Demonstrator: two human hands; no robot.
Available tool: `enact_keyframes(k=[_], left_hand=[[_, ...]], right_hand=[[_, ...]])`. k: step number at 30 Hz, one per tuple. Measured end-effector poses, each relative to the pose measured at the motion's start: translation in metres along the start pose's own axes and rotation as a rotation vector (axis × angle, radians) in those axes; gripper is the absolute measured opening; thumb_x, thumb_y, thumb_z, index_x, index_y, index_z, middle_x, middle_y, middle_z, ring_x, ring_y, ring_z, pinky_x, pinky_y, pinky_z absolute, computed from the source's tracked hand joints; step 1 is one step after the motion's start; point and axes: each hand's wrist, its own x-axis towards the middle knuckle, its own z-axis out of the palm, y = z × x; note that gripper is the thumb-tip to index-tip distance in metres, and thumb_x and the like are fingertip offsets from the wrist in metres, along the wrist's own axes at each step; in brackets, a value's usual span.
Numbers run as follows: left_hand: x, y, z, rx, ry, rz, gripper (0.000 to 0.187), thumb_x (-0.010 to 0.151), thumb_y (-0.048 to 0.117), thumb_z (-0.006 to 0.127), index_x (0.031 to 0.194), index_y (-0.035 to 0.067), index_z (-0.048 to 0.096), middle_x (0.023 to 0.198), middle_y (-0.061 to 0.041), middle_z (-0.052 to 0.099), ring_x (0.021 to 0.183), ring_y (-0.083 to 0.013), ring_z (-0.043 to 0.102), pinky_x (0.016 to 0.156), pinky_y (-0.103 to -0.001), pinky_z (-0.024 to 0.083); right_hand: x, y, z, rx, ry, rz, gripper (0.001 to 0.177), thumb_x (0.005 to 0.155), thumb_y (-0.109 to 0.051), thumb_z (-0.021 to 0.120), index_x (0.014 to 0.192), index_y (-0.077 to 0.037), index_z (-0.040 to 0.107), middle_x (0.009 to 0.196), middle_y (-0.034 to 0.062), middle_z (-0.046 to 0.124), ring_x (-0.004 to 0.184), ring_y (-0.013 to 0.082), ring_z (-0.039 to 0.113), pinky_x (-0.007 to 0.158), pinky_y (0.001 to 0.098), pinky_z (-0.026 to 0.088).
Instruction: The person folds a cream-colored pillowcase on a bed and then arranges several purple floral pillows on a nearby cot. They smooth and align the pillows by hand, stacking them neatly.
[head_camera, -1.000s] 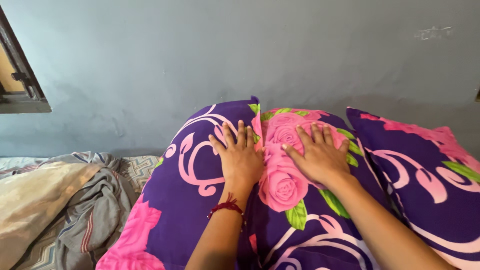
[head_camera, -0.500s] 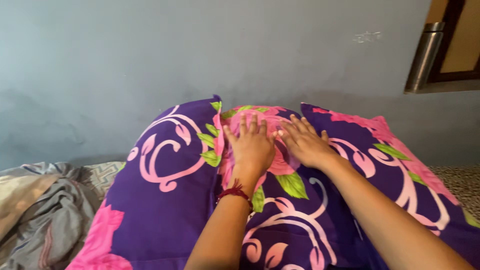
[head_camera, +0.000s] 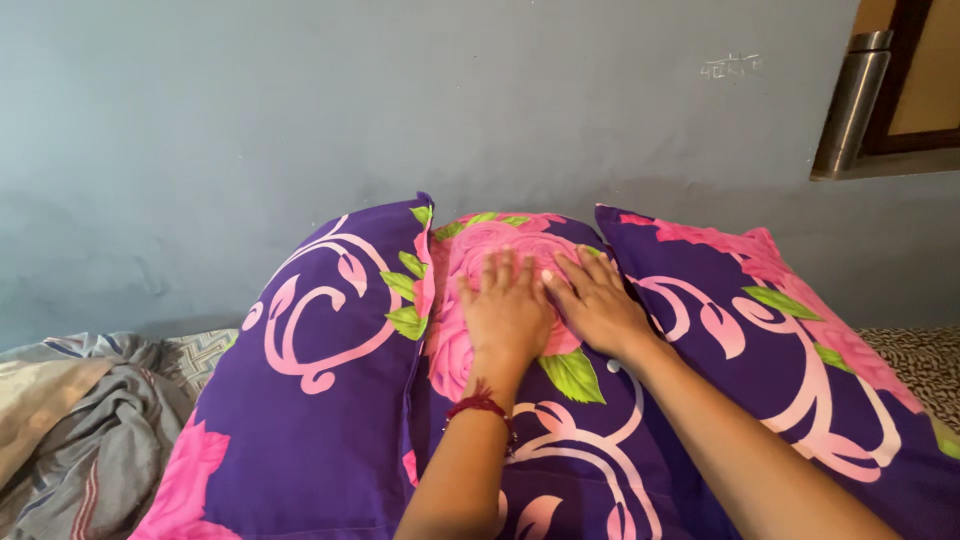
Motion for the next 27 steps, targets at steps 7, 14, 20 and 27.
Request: enact_keyframes(k=[7, 14, 20, 27], left_hand=[[0.001, -0.036, 0.016, -0.086, 0.135, -0.127, 0.060, 0.101, 0.046, 0.032, 0.154, 0.021, 0.041, 0.161, -0.009, 0.037, 0.149, -0.0356, 0.029, 0.116, -0.054, 0.029], [0.001, -0.056, 0.009, -0.187, 0.043, -0.208, 0.065, 0.102, 0.049, 0.036, 0.152, 0.008, 0.043, 0.149, -0.027, 0.046, 0.133, -0.0418, 0.051, 0.108, -0.046, 0.043], [0.001, -0.048, -0.020, -0.210, 0.167, 0.009, 0.045, 0.099, 0.032, 0.051, 0.126, -0.002, 0.063, 0.133, -0.023, 0.064, 0.131, -0.0377, 0.057, 0.112, -0.045, 0.045], [0.021, -0.038, 0.009, -0.160, 0.412, 0.212, 0.049, 0.088, 0.025, 0.062, 0.127, -0.005, 0.062, 0.135, -0.024, 0.061, 0.132, -0.0388, 0.052, 0.115, -0.051, 0.035]], right_hand=[[0.003, 0.000, -0.003, -0.008, -0.057, 0.161, 0.082, 0.092, -0.072, 0.039, 0.160, -0.028, 0.028, 0.170, 0.0129, 0.014, 0.155, 0.0408, 0.011, 0.124, 0.0476, 0.015], [0.021, 0.039, 0.015, 0.141, 0.004, 0.225, 0.091, 0.091, -0.073, 0.041, 0.160, -0.015, 0.030, 0.166, 0.0242, 0.023, 0.157, 0.0389, 0.019, 0.125, 0.0454, 0.019], [0.032, 0.029, 0.006, 0.220, 0.084, 0.318, 0.089, 0.095, -0.068, 0.046, 0.160, -0.010, 0.030, 0.161, 0.0308, 0.027, 0.149, 0.0455, 0.030, 0.121, 0.0485, 0.029], [0.022, -0.048, 0.011, -0.125, 0.091, 0.057, 0.068, 0.092, -0.045, 0.049, 0.156, -0.031, 0.033, 0.168, 0.0126, 0.020, 0.151, 0.0372, 0.021, 0.111, 0.0703, 0.024]])
